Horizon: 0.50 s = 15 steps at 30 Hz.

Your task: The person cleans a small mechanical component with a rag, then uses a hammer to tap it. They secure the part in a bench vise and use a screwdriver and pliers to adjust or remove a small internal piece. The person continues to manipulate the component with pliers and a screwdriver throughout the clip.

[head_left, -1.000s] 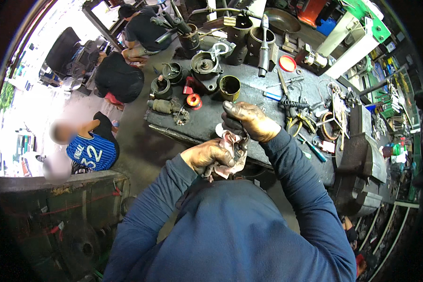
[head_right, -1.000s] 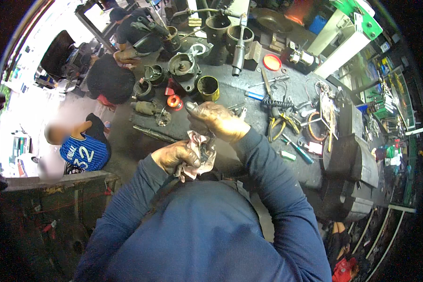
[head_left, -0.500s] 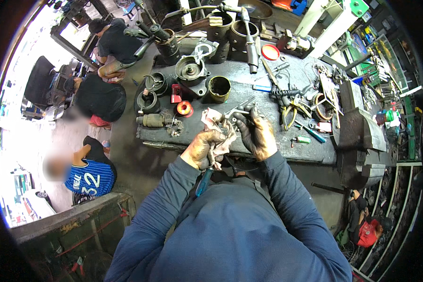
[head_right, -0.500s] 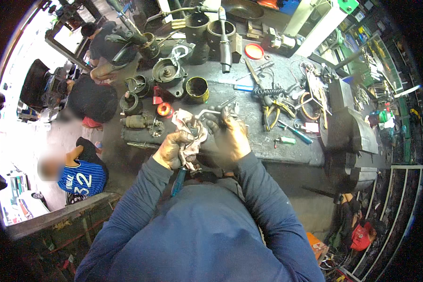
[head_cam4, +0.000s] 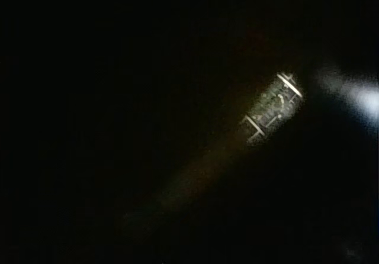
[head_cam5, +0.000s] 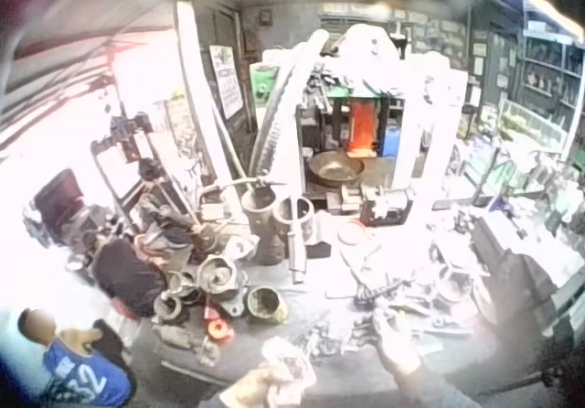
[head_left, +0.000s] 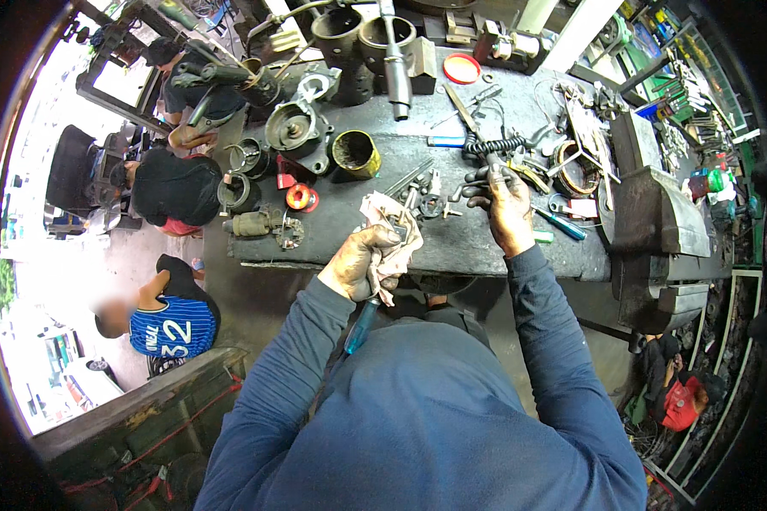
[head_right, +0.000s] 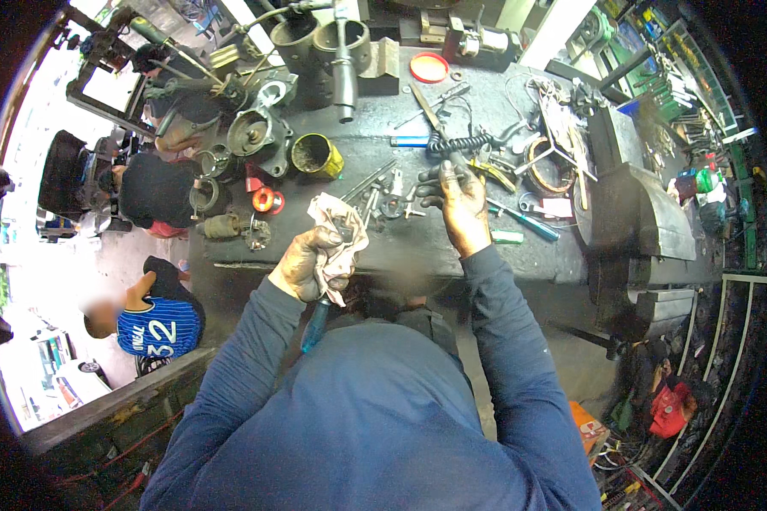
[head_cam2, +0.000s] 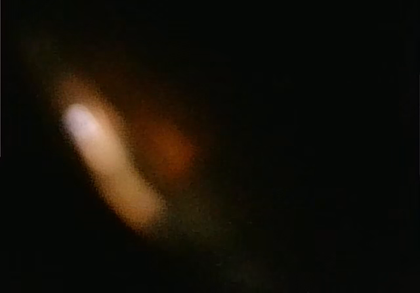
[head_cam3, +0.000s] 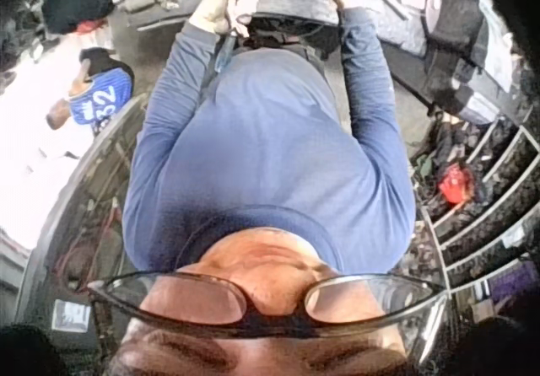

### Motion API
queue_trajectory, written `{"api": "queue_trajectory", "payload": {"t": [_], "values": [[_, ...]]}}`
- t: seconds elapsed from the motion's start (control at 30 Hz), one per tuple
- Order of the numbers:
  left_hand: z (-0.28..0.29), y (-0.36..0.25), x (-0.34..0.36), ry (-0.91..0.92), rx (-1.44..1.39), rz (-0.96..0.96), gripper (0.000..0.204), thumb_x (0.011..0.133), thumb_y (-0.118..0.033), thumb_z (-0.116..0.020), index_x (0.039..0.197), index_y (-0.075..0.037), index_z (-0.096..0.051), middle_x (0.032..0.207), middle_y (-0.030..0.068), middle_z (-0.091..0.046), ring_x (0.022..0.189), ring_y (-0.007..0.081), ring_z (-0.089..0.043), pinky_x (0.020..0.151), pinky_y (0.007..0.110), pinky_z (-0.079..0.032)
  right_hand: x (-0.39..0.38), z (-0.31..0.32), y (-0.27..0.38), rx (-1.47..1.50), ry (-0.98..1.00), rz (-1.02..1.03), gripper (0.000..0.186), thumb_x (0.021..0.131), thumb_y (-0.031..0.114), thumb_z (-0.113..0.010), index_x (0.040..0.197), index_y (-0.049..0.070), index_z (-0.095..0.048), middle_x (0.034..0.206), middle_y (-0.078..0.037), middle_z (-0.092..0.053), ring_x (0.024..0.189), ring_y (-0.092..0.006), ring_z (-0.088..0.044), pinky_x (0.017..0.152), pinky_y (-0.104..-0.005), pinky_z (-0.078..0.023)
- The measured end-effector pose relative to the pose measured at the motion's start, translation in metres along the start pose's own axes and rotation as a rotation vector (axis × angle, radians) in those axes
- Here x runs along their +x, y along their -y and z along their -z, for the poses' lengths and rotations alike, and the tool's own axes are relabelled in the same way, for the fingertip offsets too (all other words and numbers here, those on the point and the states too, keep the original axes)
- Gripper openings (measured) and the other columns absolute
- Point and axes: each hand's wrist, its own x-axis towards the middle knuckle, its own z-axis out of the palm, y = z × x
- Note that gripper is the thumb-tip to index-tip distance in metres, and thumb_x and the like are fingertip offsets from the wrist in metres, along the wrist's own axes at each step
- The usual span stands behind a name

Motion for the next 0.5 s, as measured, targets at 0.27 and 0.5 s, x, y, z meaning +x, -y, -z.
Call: {"api": "queue_trajectory", "payload": {"t": [0.27,0.5], "values": [[-0.017,0.024,0.025,-0.139,0.050,-0.040,0.038,0.087,-0.021,-0.071,0.120,-0.004,-0.065,0.084,0.0075,-0.072,0.062,0.0164,-0.068,0.050,0.031,-0.052,-0.038,0.049,-0.065,-0.619,0.038,0.137,0.022,0.104,0.012,-0.063,0.121,0.001,-0.073,0.109,-0.012,-0.077,0.095,-0.0195,-0.071,0.087,-0.0337,-0.056],[-0.030,0.045,0.032,-0.285,0.299,-0.199,0.034,0.088,-0.006,-0.065,0.121,-0.001,-0.064,0.098,0.0088,-0.073,0.077,0.0174,-0.071,0.065,0.030,-0.058,-0.052,0.072,-0.073,-1.040,0.023,0.071,0.021,0.096,0.012,-0.069,0.112,-0.002,-0.073,0.100,-0.026,-0.075,0.093,-0.0405,-0.074,0.083,-0.0446,-0.057]]}}
